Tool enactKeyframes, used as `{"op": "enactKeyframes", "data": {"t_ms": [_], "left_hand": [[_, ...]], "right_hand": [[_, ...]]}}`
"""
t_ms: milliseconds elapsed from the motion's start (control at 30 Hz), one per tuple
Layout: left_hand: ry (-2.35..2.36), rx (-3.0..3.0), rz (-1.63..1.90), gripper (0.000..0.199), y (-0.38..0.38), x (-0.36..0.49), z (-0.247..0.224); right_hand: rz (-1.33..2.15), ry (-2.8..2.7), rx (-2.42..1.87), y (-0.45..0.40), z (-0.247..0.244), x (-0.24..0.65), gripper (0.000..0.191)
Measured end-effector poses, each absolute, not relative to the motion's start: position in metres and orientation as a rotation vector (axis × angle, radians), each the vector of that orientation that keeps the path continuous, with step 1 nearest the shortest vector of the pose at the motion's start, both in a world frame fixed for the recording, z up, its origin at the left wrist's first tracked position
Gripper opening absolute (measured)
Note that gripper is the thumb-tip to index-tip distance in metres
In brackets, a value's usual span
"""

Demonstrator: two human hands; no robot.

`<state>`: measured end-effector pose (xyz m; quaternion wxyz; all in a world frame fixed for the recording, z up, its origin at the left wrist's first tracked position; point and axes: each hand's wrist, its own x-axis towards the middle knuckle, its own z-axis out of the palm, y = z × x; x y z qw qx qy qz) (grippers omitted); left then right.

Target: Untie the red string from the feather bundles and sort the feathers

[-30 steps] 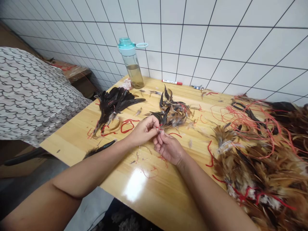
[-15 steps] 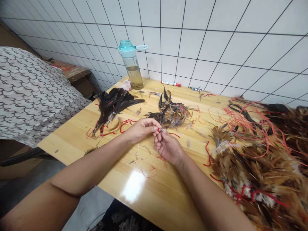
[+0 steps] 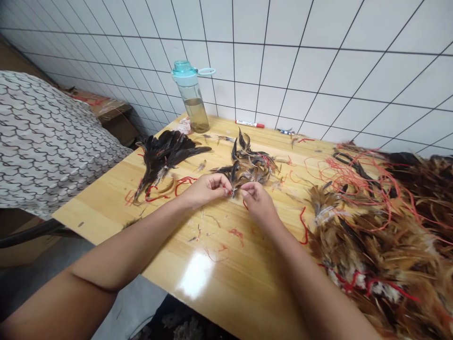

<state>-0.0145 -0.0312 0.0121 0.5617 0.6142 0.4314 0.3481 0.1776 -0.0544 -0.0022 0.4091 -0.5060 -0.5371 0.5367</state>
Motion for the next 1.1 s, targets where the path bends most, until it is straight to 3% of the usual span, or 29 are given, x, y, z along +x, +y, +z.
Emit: {"op": "enactKeyframes", "data": {"t_ms": [100, 233, 667, 1100], "left_hand": [[0.982, 1.699, 0.703, 0.008, -0.033, -0.015, 0.012], [0.931, 1.996, 0.661, 0.012, -0.038, -0.014, 0.011], [0.995, 2.528, 0.844, 0.017, -0.044, -0.005, -0.003], [1.055, 2.515, 0.961, 0.015, -0.04, -0.007, -0.006]], "right_hand": [[0.912, -1.643, -1.311, -0.051, 0.0, 0.183, 0.008], [0.651, -1.908, -1.225, -0.05, -0.003, 0.183, 0.015], [0.635, -2.004, -1.244, -0.053, -0.021, 0.179, 0.017], [0.823, -1.703, -1.252, -0.051, -0.019, 0.175, 0.011]]}}
